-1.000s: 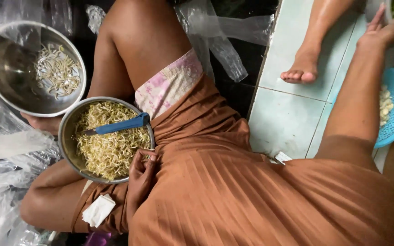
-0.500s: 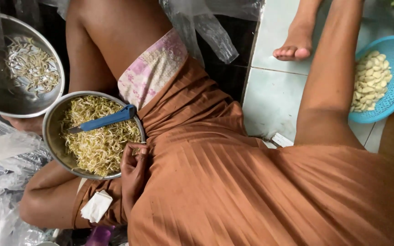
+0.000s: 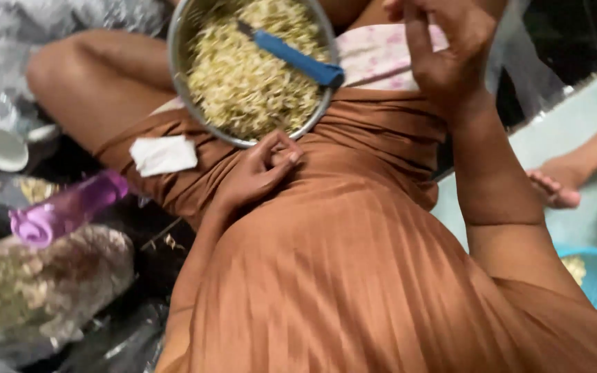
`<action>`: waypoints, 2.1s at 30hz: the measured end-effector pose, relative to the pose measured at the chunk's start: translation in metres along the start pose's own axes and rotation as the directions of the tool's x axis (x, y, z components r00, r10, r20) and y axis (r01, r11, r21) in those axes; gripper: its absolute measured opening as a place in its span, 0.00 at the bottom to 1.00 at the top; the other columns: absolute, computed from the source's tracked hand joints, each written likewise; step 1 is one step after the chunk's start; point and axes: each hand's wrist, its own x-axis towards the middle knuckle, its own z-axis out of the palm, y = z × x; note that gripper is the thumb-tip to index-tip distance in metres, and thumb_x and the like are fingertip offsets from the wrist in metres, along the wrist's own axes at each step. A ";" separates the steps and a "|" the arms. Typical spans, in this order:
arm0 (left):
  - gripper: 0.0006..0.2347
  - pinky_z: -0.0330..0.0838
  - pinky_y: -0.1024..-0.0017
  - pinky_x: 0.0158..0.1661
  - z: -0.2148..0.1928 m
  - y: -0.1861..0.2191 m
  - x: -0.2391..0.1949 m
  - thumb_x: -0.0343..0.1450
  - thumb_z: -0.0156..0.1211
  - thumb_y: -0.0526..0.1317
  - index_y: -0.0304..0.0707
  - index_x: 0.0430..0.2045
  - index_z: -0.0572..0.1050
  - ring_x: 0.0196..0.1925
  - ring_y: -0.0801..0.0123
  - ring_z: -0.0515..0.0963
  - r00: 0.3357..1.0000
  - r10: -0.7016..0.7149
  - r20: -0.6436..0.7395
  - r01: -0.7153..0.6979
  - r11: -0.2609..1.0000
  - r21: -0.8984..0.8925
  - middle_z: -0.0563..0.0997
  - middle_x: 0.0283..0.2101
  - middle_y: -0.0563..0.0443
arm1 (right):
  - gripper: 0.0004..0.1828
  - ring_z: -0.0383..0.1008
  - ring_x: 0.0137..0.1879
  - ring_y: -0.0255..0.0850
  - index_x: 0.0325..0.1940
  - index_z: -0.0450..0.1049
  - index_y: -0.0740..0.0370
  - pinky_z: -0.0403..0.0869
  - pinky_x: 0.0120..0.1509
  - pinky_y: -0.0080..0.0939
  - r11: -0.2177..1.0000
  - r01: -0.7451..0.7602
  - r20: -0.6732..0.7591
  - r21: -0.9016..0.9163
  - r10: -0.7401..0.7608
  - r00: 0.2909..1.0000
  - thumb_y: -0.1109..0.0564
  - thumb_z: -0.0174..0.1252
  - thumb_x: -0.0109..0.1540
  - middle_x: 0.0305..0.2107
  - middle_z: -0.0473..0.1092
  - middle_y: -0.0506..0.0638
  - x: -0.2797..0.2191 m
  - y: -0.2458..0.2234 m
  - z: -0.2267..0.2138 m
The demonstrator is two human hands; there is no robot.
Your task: The person sits cross-legged on the floor and uses a small knife to trim the ends of bean sprouts held in the left hand. The trimmed sprouts are placed into a metal bowl resting on the lap. The person repeats this action continuously throughout the clip.
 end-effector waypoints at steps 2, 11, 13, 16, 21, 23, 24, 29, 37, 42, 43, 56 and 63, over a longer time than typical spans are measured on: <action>0.08 0.52 0.83 0.28 -0.001 -0.012 -0.004 0.77 0.53 0.47 0.45 0.35 0.70 0.23 0.86 0.60 0.996 0.088 -0.030 -0.090 0.994 -0.057 0.66 0.22 0.63 | 0.06 0.80 0.53 0.60 0.57 0.75 0.79 0.75 0.61 0.55 0.988 0.006 0.157 0.154 -0.031 0.987 0.74 0.54 0.78 0.48 0.77 0.68 0.018 -0.016 0.039; 0.05 0.51 0.81 0.32 -0.009 -0.018 -0.015 0.78 0.50 0.44 0.46 0.37 0.68 0.24 0.81 0.55 0.968 0.249 -0.022 -0.250 0.967 -0.052 0.58 0.21 0.64 | 0.23 0.64 0.59 0.64 0.67 0.67 0.69 0.69 0.57 0.61 0.993 -0.032 0.581 -0.114 0.093 0.808 0.69 0.63 0.68 0.58 0.63 0.66 0.019 -0.013 0.126; 0.05 0.52 0.81 0.31 -0.008 -0.021 -0.016 0.78 0.51 0.45 0.47 0.37 0.68 0.23 0.81 0.55 0.971 0.236 -0.038 -0.238 0.970 -0.057 0.58 0.20 0.64 | 0.27 0.62 0.65 0.66 0.71 0.65 0.68 0.67 0.63 0.62 0.988 -0.084 0.579 -0.128 0.144 0.802 0.68 0.66 0.69 0.62 0.62 0.70 0.020 -0.007 0.126; 0.06 0.53 0.78 0.31 -0.010 -0.023 -0.016 0.77 0.52 0.47 0.50 0.37 0.69 0.21 0.78 0.55 0.971 0.230 -0.061 -0.229 0.973 0.033 0.58 0.18 0.63 | 0.29 0.69 0.66 0.64 0.73 0.63 0.64 0.68 0.64 0.58 0.984 -0.172 0.615 0.041 0.111 0.780 0.71 0.66 0.70 0.65 0.63 0.66 0.025 0.001 0.121; 0.05 0.58 0.79 0.33 -0.009 -0.029 -0.014 0.77 0.51 0.45 0.50 0.38 0.68 0.19 0.80 0.57 0.970 0.237 -0.056 -0.239 0.971 -0.032 0.70 0.19 0.61 | 0.22 0.71 0.55 0.58 0.68 0.63 0.71 0.68 0.56 0.55 0.986 -0.161 0.629 0.039 0.101 0.771 0.66 0.55 0.70 0.51 0.65 0.67 0.030 -0.004 0.107; 0.04 0.55 0.79 0.30 -0.008 -0.031 -0.013 0.78 0.51 0.44 0.49 0.38 0.68 0.19 0.80 0.55 0.966 0.249 -0.067 -0.253 0.965 -0.068 0.62 0.17 0.63 | 0.21 0.72 0.55 0.56 0.68 0.64 0.70 0.69 0.57 0.54 0.983 -0.170 0.620 0.065 0.094 0.779 0.66 0.56 0.71 0.52 0.67 0.65 0.030 -0.005 0.108; 0.04 0.51 0.78 0.28 -0.007 -0.032 -0.011 0.78 0.50 0.43 0.48 0.37 0.67 0.19 0.80 0.52 0.963 0.260 -0.070 -0.266 0.959 -0.097 0.55 0.14 0.65 | 0.19 0.73 0.55 0.55 0.67 0.65 0.69 0.69 0.57 0.53 0.979 -0.182 0.604 0.089 0.092 0.792 0.66 0.58 0.72 0.53 0.69 0.64 0.031 -0.005 0.108; 0.03 0.47 0.77 0.26 -0.007 -0.033 -0.011 0.79 0.50 0.42 0.48 0.37 0.67 0.19 0.80 0.51 0.964 0.256 -0.078 -0.263 0.959 -0.104 0.55 0.14 0.65 | 0.06 0.66 0.44 0.38 0.53 0.72 0.64 0.66 0.46 0.43 0.952 -0.295 0.543 0.075 0.209 0.813 0.60 0.62 0.75 0.40 0.69 0.51 0.035 -0.008 0.124; 0.04 0.46 0.78 0.25 -0.008 -0.036 -0.007 0.78 0.51 0.44 0.49 0.37 0.67 0.18 0.81 0.51 0.961 0.256 -0.106 -0.264 0.962 -0.073 0.54 0.13 0.66 | 0.13 0.78 0.43 0.65 0.55 0.79 0.64 0.68 0.36 0.59 0.981 -0.077 0.612 -0.177 0.171 0.772 0.63 0.67 0.66 0.40 0.79 0.63 0.040 0.008 0.151; 0.04 0.56 0.79 0.33 -0.007 -0.042 -0.003 0.77 0.52 0.45 0.51 0.36 0.69 0.21 0.81 0.55 0.949 0.248 -0.192 -0.254 0.967 -0.008 0.56 0.16 0.64 | 0.11 0.81 0.53 0.46 0.59 0.75 0.66 0.78 0.59 0.44 0.958 -0.255 0.561 0.127 0.143 0.815 0.65 0.63 0.72 0.46 0.78 0.60 0.056 -0.038 0.125; 0.04 0.56 0.79 0.33 -0.007 -0.044 -0.001 0.77 0.52 0.45 0.51 0.36 0.69 0.21 0.81 0.55 0.946 0.256 -0.198 -0.262 0.965 -0.002 0.56 0.16 0.64 | 0.11 0.81 0.53 0.46 0.59 0.75 0.66 0.78 0.59 0.44 0.961 -0.245 0.558 0.128 0.134 0.819 0.65 0.63 0.72 0.46 0.78 0.60 0.057 -0.049 0.115; 0.04 0.55 0.87 0.18 -0.008 -0.062 0.027 0.80 0.48 0.39 0.43 0.46 0.69 0.12 0.84 0.62 0.891 0.425 -0.156 -0.452 0.858 -0.244 0.69 0.12 0.64 | 0.09 0.77 0.37 0.35 0.51 0.77 0.72 0.80 0.38 0.35 0.506 -0.762 0.623 0.404 0.458 0.634 0.70 0.64 0.66 0.35 0.77 0.57 -0.007 -0.085 0.090; 0.05 0.55 0.88 0.19 -0.007 -0.059 0.030 0.80 0.46 0.38 0.41 0.46 0.68 0.13 0.84 0.62 0.888 0.415 -0.197 -0.456 0.852 -0.256 0.67 0.13 0.64 | 0.06 0.77 0.35 0.39 0.49 0.76 0.73 0.75 0.31 0.34 0.625 -0.652 0.566 0.429 0.377 0.733 0.72 0.62 0.68 0.40 0.75 0.62 -0.011 -0.081 0.091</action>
